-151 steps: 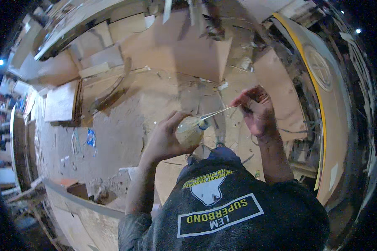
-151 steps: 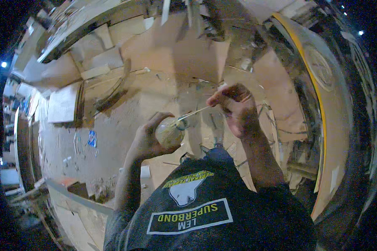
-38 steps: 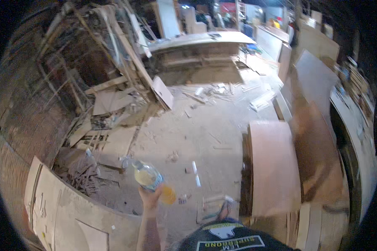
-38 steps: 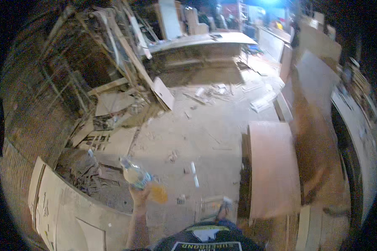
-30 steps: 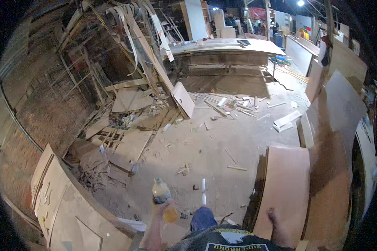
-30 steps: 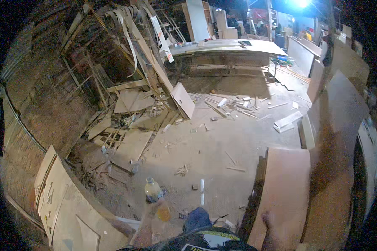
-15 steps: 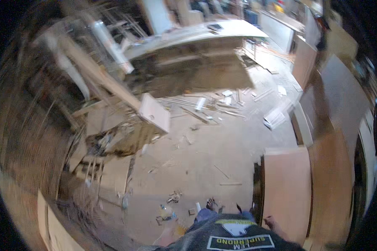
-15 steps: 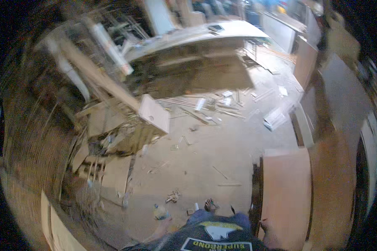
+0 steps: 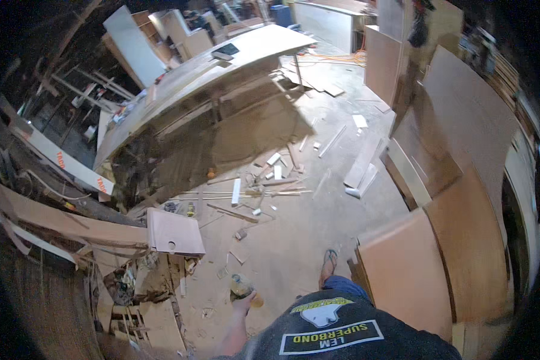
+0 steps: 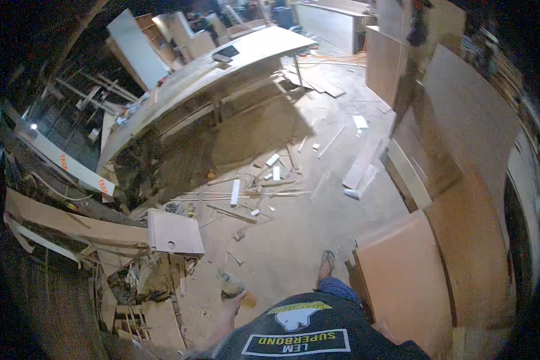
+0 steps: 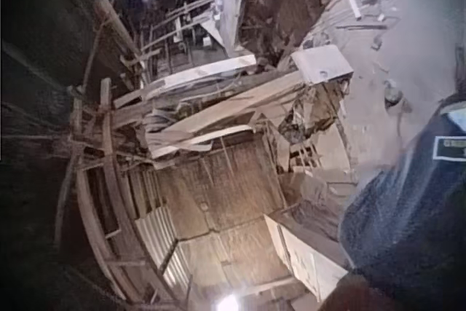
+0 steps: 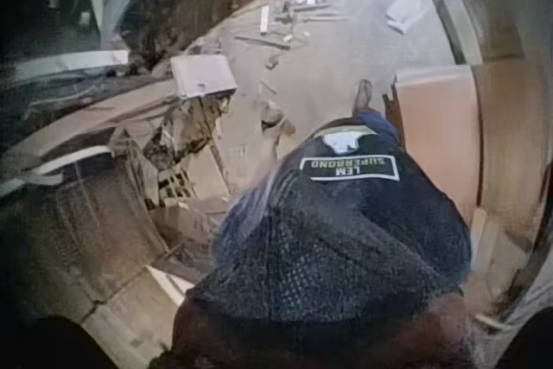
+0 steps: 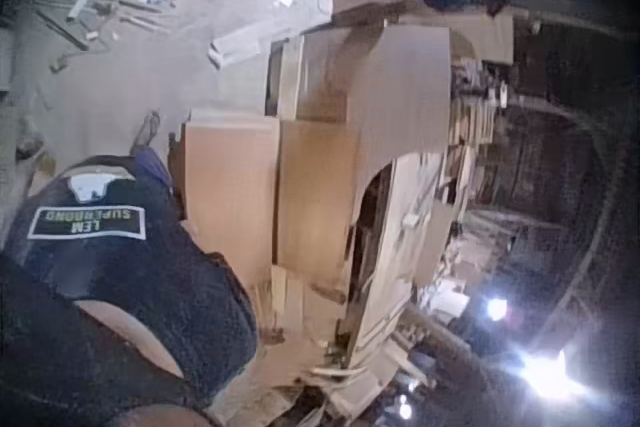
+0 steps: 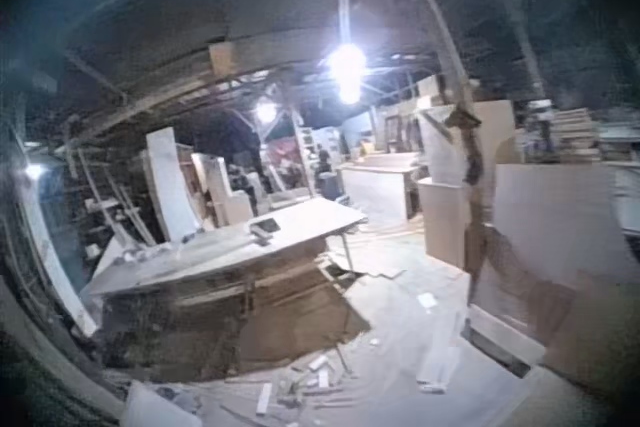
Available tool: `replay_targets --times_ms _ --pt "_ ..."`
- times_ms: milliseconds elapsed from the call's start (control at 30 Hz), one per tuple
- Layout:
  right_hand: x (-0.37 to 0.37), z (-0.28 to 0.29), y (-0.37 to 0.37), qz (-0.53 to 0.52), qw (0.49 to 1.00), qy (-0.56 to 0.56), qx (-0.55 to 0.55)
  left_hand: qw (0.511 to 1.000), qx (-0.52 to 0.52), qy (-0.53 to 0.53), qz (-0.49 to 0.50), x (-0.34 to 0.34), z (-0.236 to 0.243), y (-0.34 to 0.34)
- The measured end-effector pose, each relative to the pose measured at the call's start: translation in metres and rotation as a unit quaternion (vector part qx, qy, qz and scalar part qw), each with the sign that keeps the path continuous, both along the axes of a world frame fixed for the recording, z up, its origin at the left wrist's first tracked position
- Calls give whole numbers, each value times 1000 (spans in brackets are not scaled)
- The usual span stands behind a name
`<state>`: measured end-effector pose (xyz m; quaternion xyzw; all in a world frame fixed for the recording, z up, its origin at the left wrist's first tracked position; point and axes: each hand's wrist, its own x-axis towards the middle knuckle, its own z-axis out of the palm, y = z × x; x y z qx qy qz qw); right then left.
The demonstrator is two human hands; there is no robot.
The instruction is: The person handles wooden pieces, picks up a long flexible gray strip and a green circular template, and fits them against a circular wooden structure on a workbench. The person then pours liquid from a bottle onto a piece of sandpaper and rubs a wooden block with it.
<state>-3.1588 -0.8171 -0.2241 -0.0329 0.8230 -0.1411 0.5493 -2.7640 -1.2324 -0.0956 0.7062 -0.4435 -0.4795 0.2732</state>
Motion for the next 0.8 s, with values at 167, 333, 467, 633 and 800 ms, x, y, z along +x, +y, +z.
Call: replay_targets --times_ms 167,333,467,633,800 --pt "-197 32 -244 97 991 84 -45 999 -24 -38 -2 -49 -38 -78" --pt "-370 77 -499 99 919 262 -279 986 15 -158 -48 -110 -71 -162" --pt "-391 164 -634 26 908 223 -354 980 106 -160 -45 -139 -86 -236" --pt "-406 87 -630 21 959 164 -230 973 118 -161 -118 -191 -85 -406" --pt "-402 61 -593 18 998 14 -55 973 36 -136 -185 -314 -61 -605"
